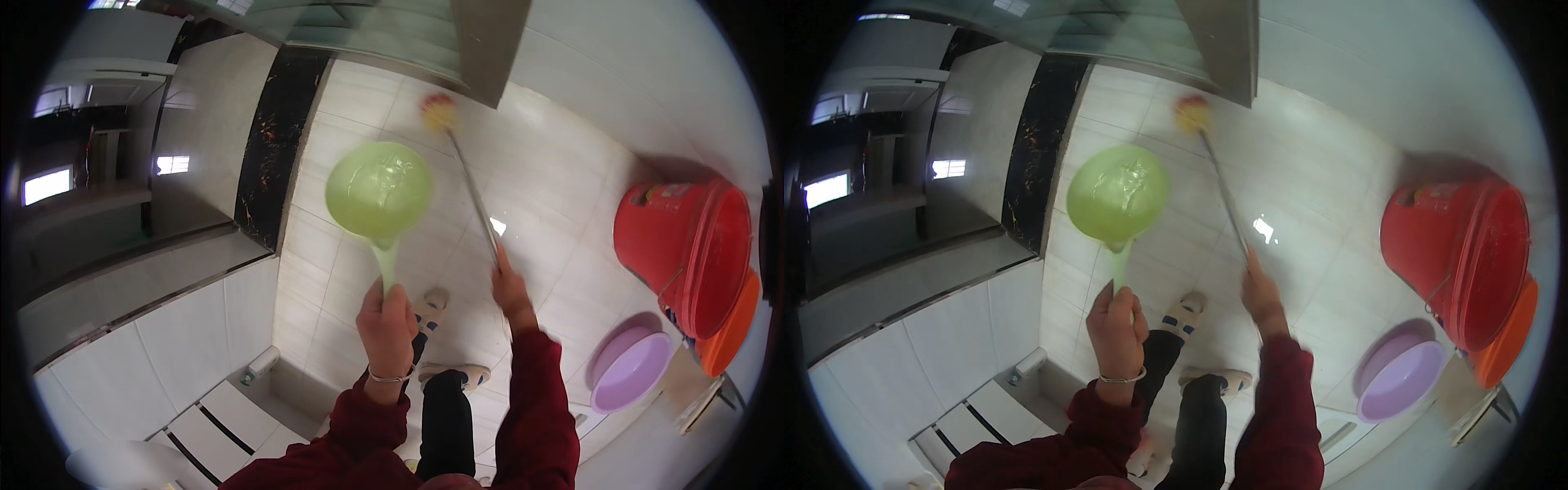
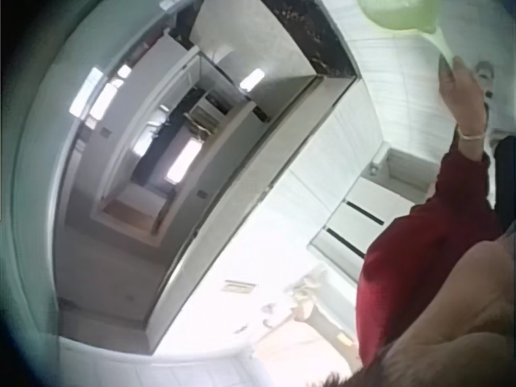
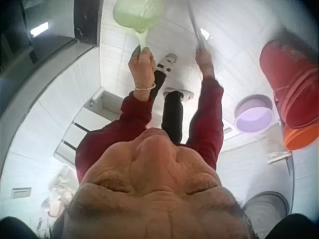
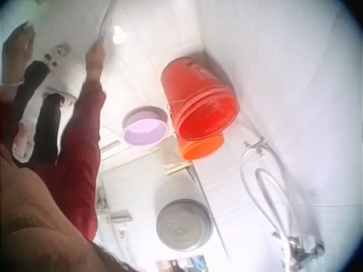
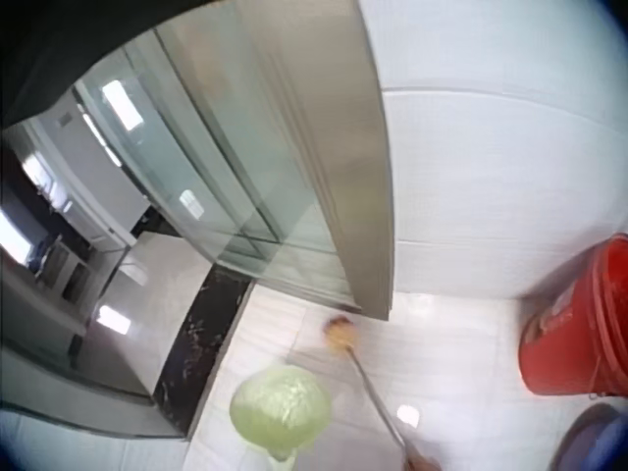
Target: The person mops a tiled bathroom floor using a mop and a green ladle to pour water. They repeatedly scoop water from a red bucket and pour it onto the floor while scrubbing with the mop. The person moves around the room, covering different areas and occasionally repositioning a purple basin.
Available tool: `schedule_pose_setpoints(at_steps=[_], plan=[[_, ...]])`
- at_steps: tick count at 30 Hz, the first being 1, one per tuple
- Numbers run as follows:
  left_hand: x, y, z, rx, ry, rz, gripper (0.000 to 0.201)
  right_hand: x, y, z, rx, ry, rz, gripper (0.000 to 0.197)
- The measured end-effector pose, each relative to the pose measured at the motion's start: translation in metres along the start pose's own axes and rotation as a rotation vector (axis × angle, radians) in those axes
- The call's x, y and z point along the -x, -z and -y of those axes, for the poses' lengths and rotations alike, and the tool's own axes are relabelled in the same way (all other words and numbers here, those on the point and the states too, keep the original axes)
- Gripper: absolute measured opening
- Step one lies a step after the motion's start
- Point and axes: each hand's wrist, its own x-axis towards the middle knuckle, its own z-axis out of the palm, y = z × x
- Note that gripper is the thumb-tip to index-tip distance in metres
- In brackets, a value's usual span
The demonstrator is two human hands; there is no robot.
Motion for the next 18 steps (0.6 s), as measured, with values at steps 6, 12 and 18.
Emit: schedule_pose_setpoints(at_steps=[6,12,18], plan=[[-0.010,-0.002,0.010,0.007,0.009,0.047,0.018,0.164,0.006,-0.050,0.154,-0.179,0.007,0.059],[-0.006,0.000,-0.001,0.025,0.019,0.026,0.017,-0.002,0.002,0.055,0.133,0.164,0.002,0.057],[-0.019,0.016,-0.006,0.068,0.061,0.005,0.015,-0.150,-0.030,0.152,0.263,0.202,0.105,0.055]])
